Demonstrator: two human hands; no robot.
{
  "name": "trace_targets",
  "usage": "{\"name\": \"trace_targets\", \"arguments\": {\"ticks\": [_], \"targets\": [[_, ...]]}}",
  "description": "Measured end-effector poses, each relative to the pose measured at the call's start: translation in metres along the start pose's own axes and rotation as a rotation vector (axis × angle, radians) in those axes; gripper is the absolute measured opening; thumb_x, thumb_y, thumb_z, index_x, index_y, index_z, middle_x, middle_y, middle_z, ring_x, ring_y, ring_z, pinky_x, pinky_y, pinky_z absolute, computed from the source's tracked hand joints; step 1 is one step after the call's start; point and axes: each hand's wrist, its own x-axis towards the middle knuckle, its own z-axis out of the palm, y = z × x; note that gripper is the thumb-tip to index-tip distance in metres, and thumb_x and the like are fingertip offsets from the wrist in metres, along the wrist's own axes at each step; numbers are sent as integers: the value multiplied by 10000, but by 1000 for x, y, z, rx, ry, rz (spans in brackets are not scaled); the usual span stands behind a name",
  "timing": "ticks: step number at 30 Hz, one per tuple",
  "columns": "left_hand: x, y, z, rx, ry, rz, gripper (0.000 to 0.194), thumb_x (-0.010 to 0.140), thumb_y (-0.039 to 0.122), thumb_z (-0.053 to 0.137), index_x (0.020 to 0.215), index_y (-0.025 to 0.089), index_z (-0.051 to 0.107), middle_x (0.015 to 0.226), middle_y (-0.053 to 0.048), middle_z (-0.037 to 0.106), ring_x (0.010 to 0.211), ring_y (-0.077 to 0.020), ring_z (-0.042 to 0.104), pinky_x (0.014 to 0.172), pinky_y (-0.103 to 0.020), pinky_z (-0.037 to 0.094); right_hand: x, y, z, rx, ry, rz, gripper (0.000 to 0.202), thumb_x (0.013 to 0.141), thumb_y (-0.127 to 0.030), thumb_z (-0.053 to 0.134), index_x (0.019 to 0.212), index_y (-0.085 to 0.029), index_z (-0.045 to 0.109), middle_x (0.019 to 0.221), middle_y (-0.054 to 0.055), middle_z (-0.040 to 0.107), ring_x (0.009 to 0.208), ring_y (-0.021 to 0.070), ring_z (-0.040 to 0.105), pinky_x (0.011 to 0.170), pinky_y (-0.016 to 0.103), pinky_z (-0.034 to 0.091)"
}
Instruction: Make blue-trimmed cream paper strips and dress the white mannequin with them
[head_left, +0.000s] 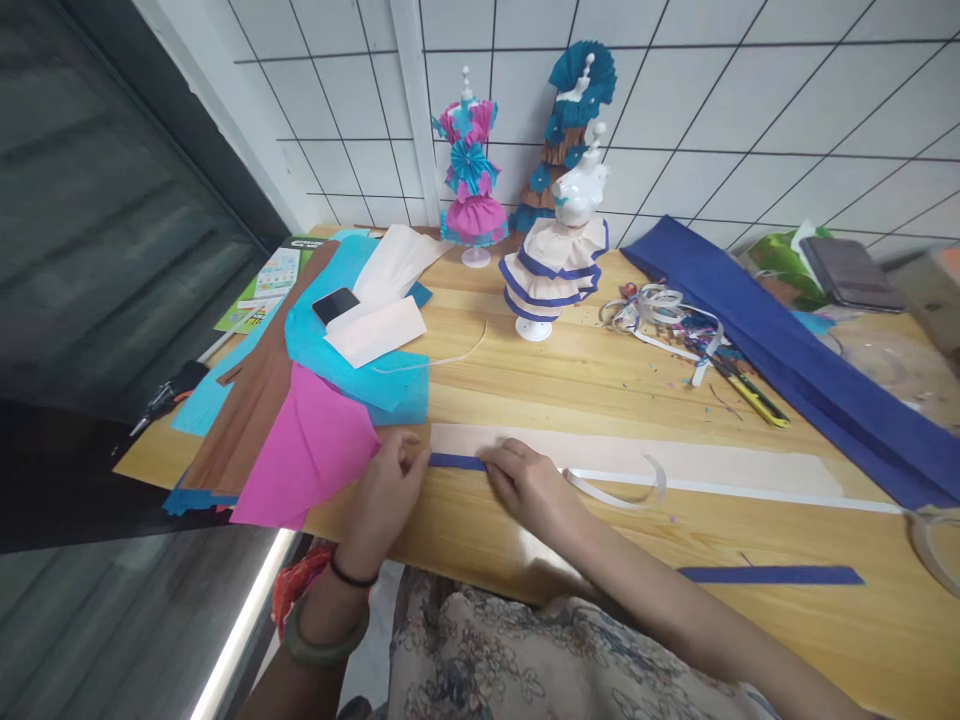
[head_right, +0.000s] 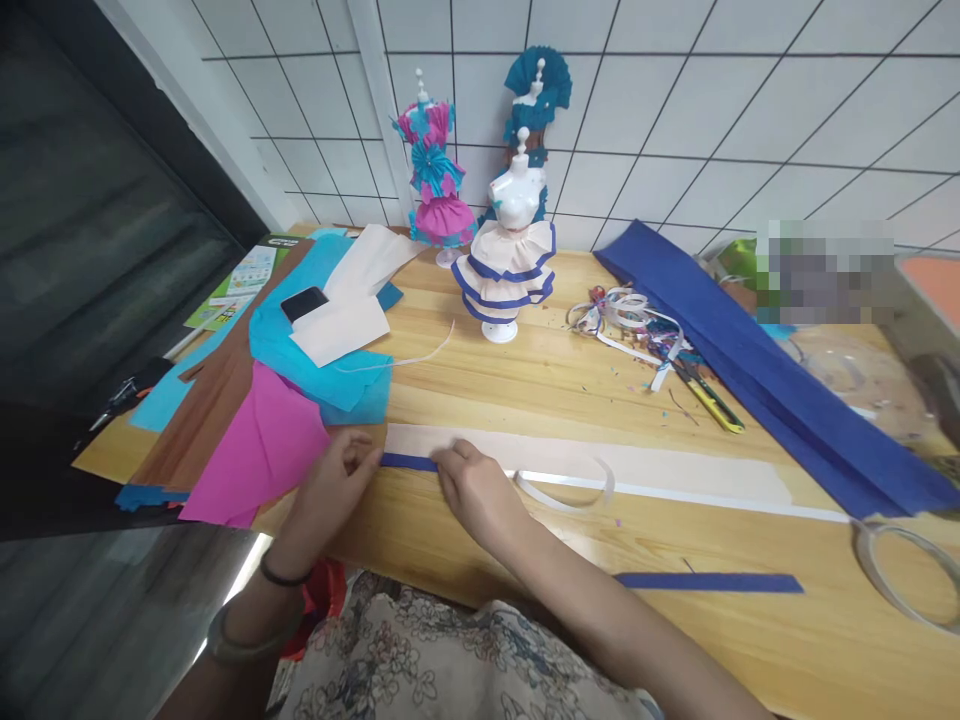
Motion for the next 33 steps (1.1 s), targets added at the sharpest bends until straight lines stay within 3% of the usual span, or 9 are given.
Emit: {"name": "trace_targets", "arguments": {"ticks": [2, 4, 7, 11, 18, 24, 33], "targets": [[-11, 2, 8, 141, 136, 241, 191, 861, 297, 473, 965, 170, 570, 897, -50, 665, 838, -198, 614, 766, -354, 481, 0, 1, 0, 2, 3, -10, 293, 915, -184, 370, 1076, -175, 614, 916, 74, 598, 822, 151, 602, 728, 237, 464], [-23, 1, 19, 270, 175, 520, 220, 886, 224, 430, 1013, 132, 585, 996, -89, 659, 968, -216, 585, 887, -387, 446, 0, 2, 1, 6, 14, -20, 292, 916, -188, 368, 1072, -181, 616, 905, 72, 597, 823, 153, 602, 739, 242, 464], [-35, -2, 35, 436, 182, 700, 296, 894, 176, 415, 1121, 52, 558, 1150, -148, 614, 1124, -245, 519, 948, -383, 425, 0, 2, 2, 18, 25, -26, 295, 919, -194, 366, 1072, -188, 618, 889, 68, 597, 838, 157, 602, 752, 249, 464], [-40, -2, 45, 596, 188, 674, 335, 900, 200, 421, 1157, 34, 558, 1197, -165, 593, 1140, -269, 515, 933, -395, 437, -1, 2, 1, 40, 14, -13, 298, 920, -198, 368, 1088, -193, 614, 902, 65, 604, 836, 156, 603, 739, 252, 469], [-45, 9, 46, 710, 180, 611, 396, 908, 332, 420, 1217, 127, 559, 1243, -165, 566, 1135, -283, 528, 949, -440, 402, -9, 4, -11, 84, 70, 43, 290, 893, -212, 417, 1095, -145, 614, 1010, 97, 632, 932, 179, 600, 848, 300, 468], [-45, 10, 49, 739, 204, 622, 423, 902, 361, 426, 1211, 108, 566, 1233, -177, 572, 1121, -293, 541, 941, -434, 402, -25, 1, -30, 155, 50, 137, 335, 857, -331, 491, 1119, -165, 617, 1021, 96, 663, 928, 193, 616, 816, 311, 473], [-42, 7, 52, 729, 270, 665, 394, 879, 337, 474, 1129, 67, 615, 1169, -192, 611, 1071, -301, 573, 924, -420, 415, -38, 16, -55, 94, -16, 198, 254, 854, -253, 441, 901, -203, 685, 886, 56, 696, 806, 175, 630, 731, 295, 466]]}}
